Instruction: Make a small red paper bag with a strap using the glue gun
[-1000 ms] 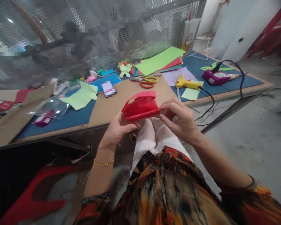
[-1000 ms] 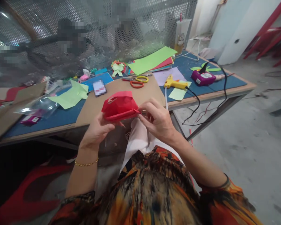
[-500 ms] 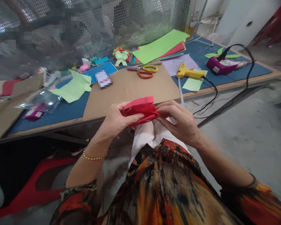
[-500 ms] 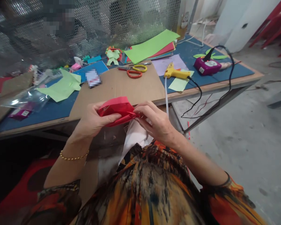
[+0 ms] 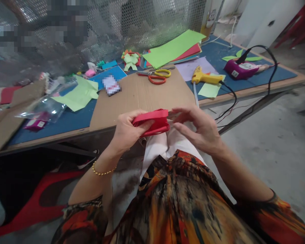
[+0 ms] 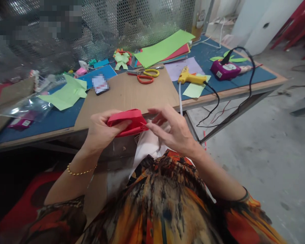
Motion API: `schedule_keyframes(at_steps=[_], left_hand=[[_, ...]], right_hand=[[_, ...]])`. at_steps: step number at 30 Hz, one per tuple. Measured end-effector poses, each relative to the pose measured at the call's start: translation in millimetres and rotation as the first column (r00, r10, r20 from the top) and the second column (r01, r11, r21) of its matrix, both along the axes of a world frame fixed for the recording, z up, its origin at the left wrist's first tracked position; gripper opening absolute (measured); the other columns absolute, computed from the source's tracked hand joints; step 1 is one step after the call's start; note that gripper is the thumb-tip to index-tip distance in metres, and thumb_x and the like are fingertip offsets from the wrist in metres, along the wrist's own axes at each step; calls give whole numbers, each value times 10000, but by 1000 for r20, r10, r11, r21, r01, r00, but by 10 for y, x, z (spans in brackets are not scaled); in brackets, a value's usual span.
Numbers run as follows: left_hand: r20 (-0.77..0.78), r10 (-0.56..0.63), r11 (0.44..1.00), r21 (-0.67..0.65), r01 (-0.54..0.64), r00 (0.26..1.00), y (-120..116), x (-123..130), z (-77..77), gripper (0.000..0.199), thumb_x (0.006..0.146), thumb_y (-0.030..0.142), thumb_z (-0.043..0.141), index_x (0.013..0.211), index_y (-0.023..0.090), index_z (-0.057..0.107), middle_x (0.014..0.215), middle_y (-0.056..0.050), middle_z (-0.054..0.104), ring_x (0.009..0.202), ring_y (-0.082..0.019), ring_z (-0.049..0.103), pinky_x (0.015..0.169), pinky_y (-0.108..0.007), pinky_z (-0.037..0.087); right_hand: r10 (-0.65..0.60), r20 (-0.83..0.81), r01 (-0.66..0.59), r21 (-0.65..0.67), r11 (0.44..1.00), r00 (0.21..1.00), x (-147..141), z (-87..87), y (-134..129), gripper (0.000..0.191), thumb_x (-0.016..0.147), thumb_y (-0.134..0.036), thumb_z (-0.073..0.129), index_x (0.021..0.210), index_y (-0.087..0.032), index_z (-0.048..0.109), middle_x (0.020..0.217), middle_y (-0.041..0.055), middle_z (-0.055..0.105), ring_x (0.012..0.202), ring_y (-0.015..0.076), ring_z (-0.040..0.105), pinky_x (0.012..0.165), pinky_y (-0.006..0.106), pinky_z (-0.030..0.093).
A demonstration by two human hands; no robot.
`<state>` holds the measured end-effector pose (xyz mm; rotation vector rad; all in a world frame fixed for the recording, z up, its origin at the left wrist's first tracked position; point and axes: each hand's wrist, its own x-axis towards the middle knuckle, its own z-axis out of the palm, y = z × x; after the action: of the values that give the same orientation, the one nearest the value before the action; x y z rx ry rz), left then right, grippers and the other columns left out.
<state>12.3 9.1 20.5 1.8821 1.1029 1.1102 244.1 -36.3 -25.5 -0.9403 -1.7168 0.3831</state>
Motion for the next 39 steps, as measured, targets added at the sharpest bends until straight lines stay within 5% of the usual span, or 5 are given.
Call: schedule_keyframes(at_steps=[3,12,19,27,39], left_hand=[[-34,-40,995,-91,37,999,-6,6,-9,165,754,308,811,816,156,825,724,-17,739,644,-132,624,563,-209,504],[-71,-198,935,-313,167,978,-28,53,-11,184,691,206,735,842,144,820,779,-20,766,687,-146,659,608,-229,513],[152,-193,865,-440,241,969,-52,57,-56,446,671,169,823,1117,177,804,1001,-49,824,831,-180,754,696,-254,595],[167,-159,891,-401,214,973,-44,41,-73,565,670,111,771,1231,169,773,833,1,758,716,-134,698,625,-215,557],[96,-134,923,-350,159,986,-35,18,-23,404,697,149,800,1092,194,734,937,-2,760,813,-149,709,671,-232,573]], right_hand=[[-76,45,73,59,996,996,58,95,22,266,1023,-402,735,1241,-249,727,981,50,765,847,191,760,797,340,642],[69,170,-74,24,997,983,-10,142,109,175,1049,-331,674,1090,-214,798,945,53,807,824,174,728,763,311,599],[36,96,-24,-125,992,995,-32,82,66,233,1028,-361,701,1196,-226,789,1068,59,857,873,172,780,820,304,644],[87,5,-84,-188,979,996,-55,23,52,278,1050,-420,672,1210,-216,772,1100,74,848,963,202,808,836,323,656],[38,-12,-40,-258,965,999,-52,-18,54,436,1048,-588,638,1209,-205,768,1060,90,823,848,201,782,799,353,629]])
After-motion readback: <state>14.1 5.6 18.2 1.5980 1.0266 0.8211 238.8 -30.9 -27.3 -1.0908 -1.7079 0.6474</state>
